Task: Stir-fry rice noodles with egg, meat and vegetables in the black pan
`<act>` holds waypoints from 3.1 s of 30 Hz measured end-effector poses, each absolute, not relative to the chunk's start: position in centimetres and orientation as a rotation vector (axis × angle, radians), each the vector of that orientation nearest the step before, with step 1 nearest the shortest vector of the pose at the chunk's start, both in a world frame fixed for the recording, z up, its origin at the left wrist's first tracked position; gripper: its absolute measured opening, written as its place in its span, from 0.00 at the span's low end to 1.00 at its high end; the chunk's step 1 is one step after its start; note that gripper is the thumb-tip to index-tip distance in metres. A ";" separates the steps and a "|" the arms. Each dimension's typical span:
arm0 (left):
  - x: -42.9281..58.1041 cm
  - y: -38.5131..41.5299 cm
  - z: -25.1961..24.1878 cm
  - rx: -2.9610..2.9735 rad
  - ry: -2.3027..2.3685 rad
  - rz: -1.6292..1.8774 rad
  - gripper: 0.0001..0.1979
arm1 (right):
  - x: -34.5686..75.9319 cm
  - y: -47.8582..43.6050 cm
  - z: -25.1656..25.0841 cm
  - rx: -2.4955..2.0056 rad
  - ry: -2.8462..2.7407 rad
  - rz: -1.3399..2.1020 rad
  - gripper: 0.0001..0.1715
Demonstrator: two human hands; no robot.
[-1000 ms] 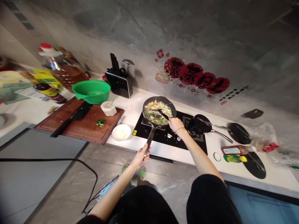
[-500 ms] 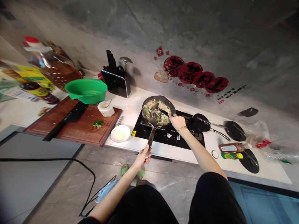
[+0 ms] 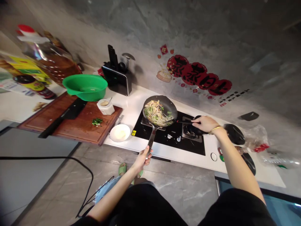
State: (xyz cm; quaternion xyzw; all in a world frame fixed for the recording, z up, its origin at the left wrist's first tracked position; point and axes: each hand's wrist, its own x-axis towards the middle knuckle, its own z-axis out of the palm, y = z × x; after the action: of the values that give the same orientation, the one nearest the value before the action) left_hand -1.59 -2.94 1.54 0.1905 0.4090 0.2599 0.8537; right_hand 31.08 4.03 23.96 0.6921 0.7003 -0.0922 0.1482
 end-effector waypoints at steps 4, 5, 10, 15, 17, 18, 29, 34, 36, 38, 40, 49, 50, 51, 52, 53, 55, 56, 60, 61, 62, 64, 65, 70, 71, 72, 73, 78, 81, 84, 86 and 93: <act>-1.6 -2.9 1.6 0.400 0.859 0.549 0.29 | 27.5 5.2 19.8 2.121 2.042 -0.150 0.21; -1.6 -2.9 1.6 0.401 0.860 0.546 0.29 | 26.5 5.9 18.6 2.193 2.033 -0.127 0.21; -1.8 -2.8 2.1 0.410 0.878 0.538 0.30 | 21.9 9.2 15.0 2.271 2.102 -0.085 0.22; -1.8 -2.8 2.3 0.401 0.884 0.541 0.30 | 20.6 8.1 16.0 1.993 2.113 0.036 0.23; -1.8 -2.8 2.2 0.406 0.888 0.541 0.30 | 22.0 6.7 17.3 1.963 2.057 0.082 0.23; -1.8 -2.9 2.1 0.409 0.889 0.543 0.30 | 23.0 5.9 18.1 1.961 2.050 0.086 0.23; -1.8 -2.8 2.3 0.396 0.862 0.536 0.31 | 22.6 5.8 19.2 1.860 2.052 0.022 0.24; -1.8 -2.8 2.1 0.402 0.871 0.541 0.30 | 21.6 10.3 15.4 2.013 1.906 0.134 0.26; -1.8 -2.9 2.1 0.405 0.865 0.544 0.30 | 22.9 10.4 15.4 2.092 1.876 0.052 0.25; -1.8 -2.9 2.1 0.411 0.862 0.546 0.29 | 24.8 9.4 16.6 2.114 1.875 -0.061 0.23; -1.8 -2.9 2.1 0.412 0.855 0.549 0.29 | 27.0 7.8 19.1 2.084 1.901 -0.166 0.21; -1.7 -2.9 1.5 0.395 0.834 0.543 0.29 | 29.2 3.4 23.0 1.974 1.988 -0.167 0.22; -1.7 -2.9 1.5 0.397 0.835 0.543 0.29 | 28.5 3.7 21.7 2.016 2.005 -0.134 0.22; -1.7 -2.9 1.5 0.397 0.838 0.542 0.29 | 27.8 4.2 20.3 2.081 2.015 -0.092 0.23; -1.7 -2.9 1.5 0.397 0.844 0.541 0.30 | 27.0 4.9 18.9 2.160 2.010 -0.048 0.24; -1.7 -2.9 1.5 0.397 0.852 0.540 0.30 | 26.3 5.7 17.6 2.238 1.992 -0.007 0.24; -1.7 -2.9 1.5 0.400 0.867 0.541 0.30 | 24.8 7.3 15.4 2.342 1.960 0.036 0.25; -1.8 -2.9 1.6 0.404 0.869 0.544 0.30 | 24.1 8.1 14.7 2.354 1.965 0.029 0.25; -1.8 -2.9 1.9 0.406 0.863 0.555 0.29 | 21.8 9.4 14.3 2.239 2.006 -0.074 0.24; -1.8 -2.9 1.9 0.400 0.863 0.555 0.29 | 21.6 9.1 14.9 2.205 1.999 -0.079 0.24; -1.8 -2.9 2.0 0.394 0.862 0.552 0.29 | 21.6 8.5 15.7 2.174 1.995 -0.073 0.23; -1.8 -2.9 2.0 0.385 0.857 0.549 0.29 | 22.4 7.0 18.1 2.123 2.000 -0.042 0.23; -1.8 -2.9 1.9 0.385 0.856 0.548 0.29 | 22.9 6.1 19.5 2.101 2.005 -0.026 0.22; -1.8 -2.9 1.7 0.397 0.860 0.548 0.30 | 24.8 3.0 23.6 1.930 1.993 -0.135 0.20; -1.8 -2.9 1.7 0.398 0.860 0.545 0.29 | 24.6 3.0 23.5 1.888 2.003 -0.139 0.21; -1.8 -2.9 1.7 0.398 0.859 0.544 0.29 | 24.2 3.2 23.1 1.853 2.018 -0.117 0.21; -1.9 -2.9 1.8 0.398 0.855 0.544 0.29 | 23.7 3.6 22.5 1.832 2.032 -0.072 0.22; -2.0 -2.9 2.0 0.391 0.842 0.549 0.28 | 21.8 8.0 17.9 1.899 2.001 0.116 0.25; -2.0 -3.0 2.0 0.387 0.836 0.558 0.28 | 22.6 9.8 15.8 2.067 1.875 0.066 0.25; -1.9 -3.0 2.0 0.389 0.830 0.560 0.28 | 25.2 9.3 16.4 2.154 1.844 -0.077 0.23; -1.9 -3.0 2.0 0.392 0.833 0.561 0.28 | 27.4 8.0 18.7 2.110 1.908 -0.171 0.21; -1.8 -2.9 2.0 0.382 0.826 0.550 0.28 | 30.7 4.8 26.0 1.926 1.939 -0.217 0.19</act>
State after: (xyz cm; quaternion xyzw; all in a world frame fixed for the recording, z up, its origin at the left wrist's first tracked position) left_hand -1.83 -2.88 1.96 0.1822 0.3939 0.2624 0.8619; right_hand 30.72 4.82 25.99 0.6884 0.6933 -0.0777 0.1985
